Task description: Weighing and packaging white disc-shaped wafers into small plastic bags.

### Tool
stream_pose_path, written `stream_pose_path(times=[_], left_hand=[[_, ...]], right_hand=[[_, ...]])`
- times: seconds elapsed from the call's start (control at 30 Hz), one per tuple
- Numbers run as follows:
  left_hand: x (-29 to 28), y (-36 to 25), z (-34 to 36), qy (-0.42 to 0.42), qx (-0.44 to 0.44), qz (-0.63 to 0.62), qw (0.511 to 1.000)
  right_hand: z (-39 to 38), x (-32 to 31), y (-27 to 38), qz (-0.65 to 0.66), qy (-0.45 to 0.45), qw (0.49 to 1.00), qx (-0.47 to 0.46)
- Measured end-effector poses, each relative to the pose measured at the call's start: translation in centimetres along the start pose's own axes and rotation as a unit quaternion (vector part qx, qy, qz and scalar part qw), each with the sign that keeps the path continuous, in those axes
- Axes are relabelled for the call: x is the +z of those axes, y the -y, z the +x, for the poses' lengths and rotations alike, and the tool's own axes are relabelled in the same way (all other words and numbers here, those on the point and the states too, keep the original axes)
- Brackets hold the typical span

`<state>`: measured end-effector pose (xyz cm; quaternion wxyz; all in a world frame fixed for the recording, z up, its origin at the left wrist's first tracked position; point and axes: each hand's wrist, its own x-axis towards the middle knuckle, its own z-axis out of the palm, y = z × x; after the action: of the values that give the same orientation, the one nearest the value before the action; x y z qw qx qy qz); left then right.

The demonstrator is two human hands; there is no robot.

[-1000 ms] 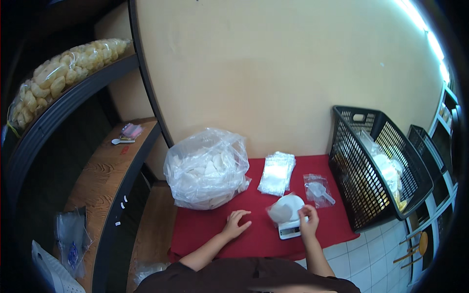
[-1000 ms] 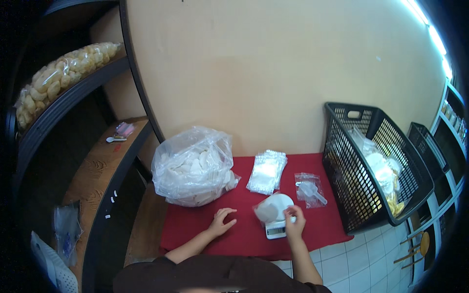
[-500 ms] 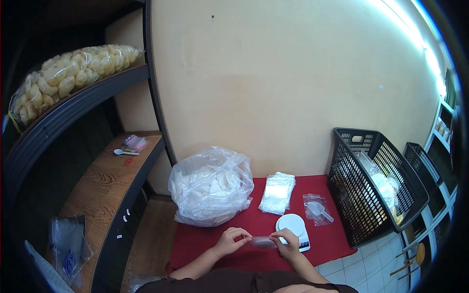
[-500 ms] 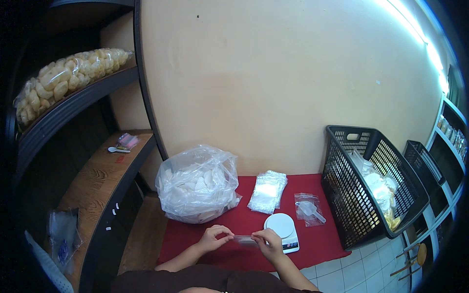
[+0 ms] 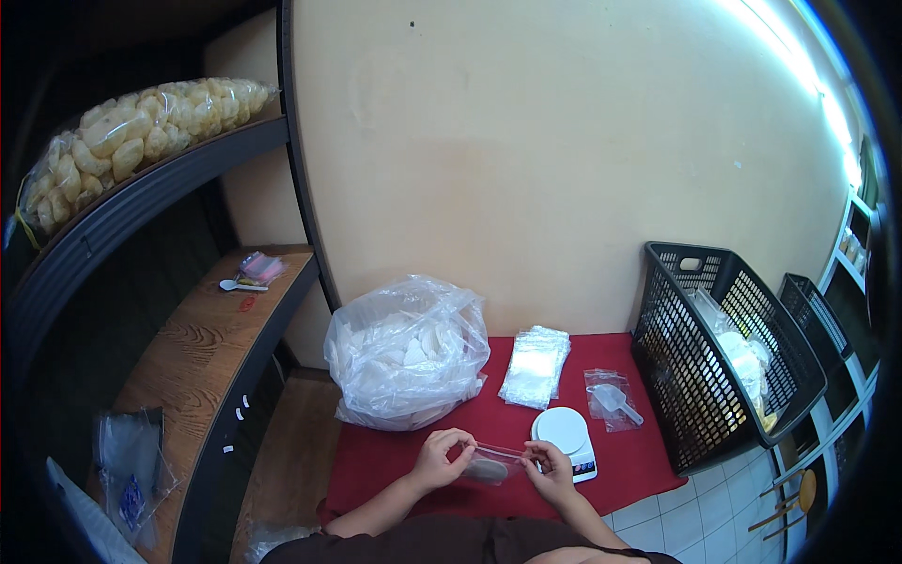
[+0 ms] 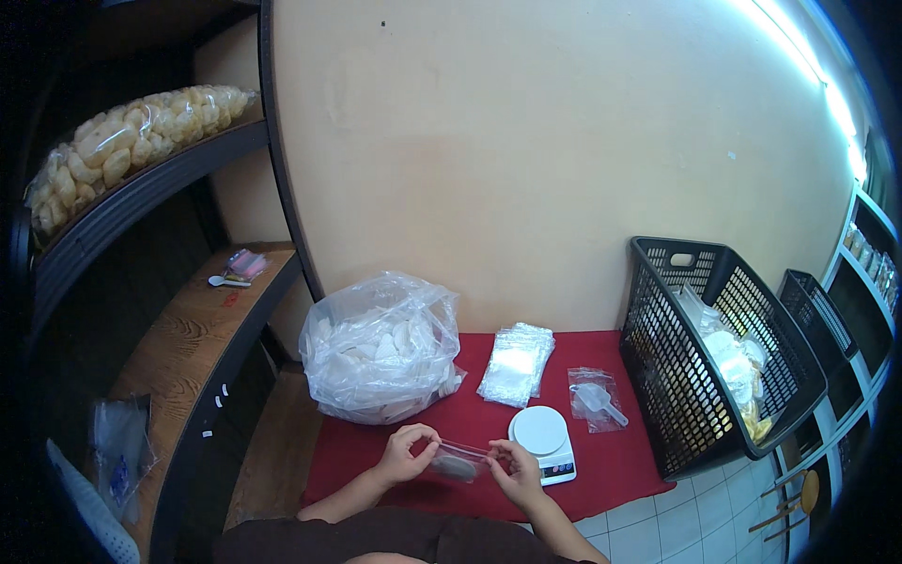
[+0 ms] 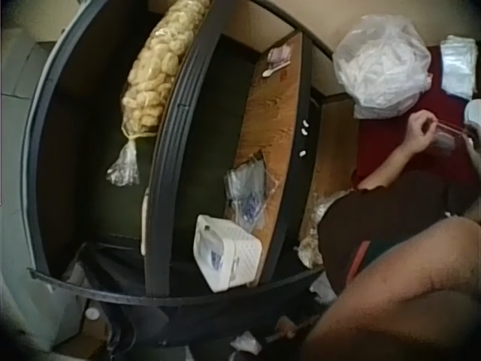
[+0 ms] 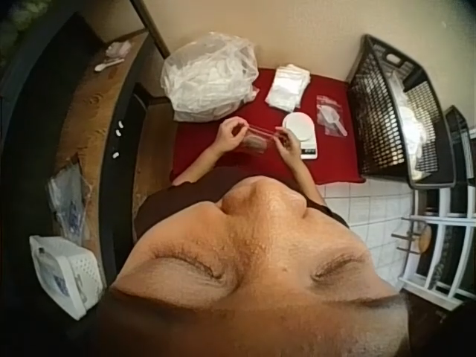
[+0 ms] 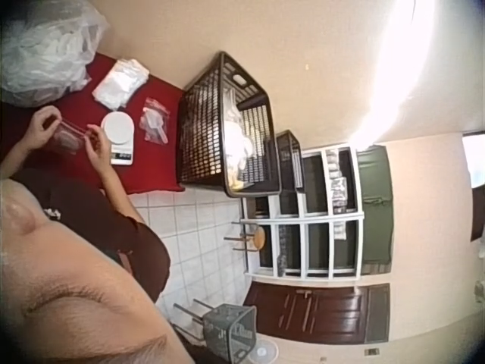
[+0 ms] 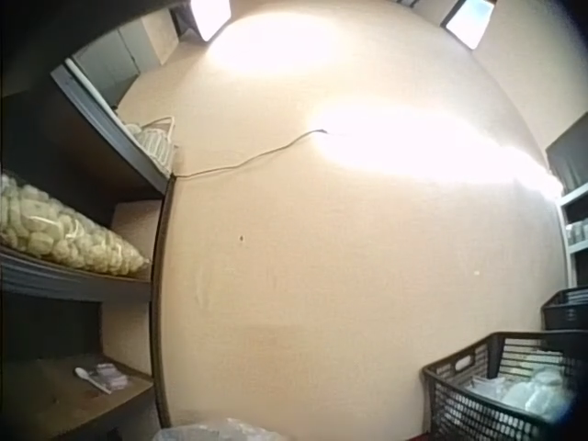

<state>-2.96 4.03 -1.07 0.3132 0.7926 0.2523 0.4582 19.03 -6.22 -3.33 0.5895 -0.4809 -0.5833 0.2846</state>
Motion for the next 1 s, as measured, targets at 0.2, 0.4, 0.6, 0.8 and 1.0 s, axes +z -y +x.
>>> stream_pose_path(times=[0.2,0.4,0.6,0.8,1.0], left_hand=[[0.7,-0.5,-1.1,-0.026,0.008,0.042,0.999],[1.4,-0.5,-1.8,-0.031,-0.016,0.021,0.999],[1.1,-0.6,-2.4,0.035,-0.050,-0.053,0.997],[2.2,-0.7,-2.8,0.059,-0.049,-0.017,0.997],[2.1,-0.7,-2.3,0.067,-0.022,0.055,0.996]], right_hand=[[-0.9,0.7,0.2,0.086,-0.012,0.996,0.029],[-1.7,0.4,-0.2,0.104,0.007,0.994,0.032],[-1.5,-0.5,1.0,0.158,0.043,0.984,0.072],[-1.6,0.1,1.2,0.157,0.079,0.980,0.097],[-1.6,0.2,1.2,0.078,0.088,0.991,0.055]])
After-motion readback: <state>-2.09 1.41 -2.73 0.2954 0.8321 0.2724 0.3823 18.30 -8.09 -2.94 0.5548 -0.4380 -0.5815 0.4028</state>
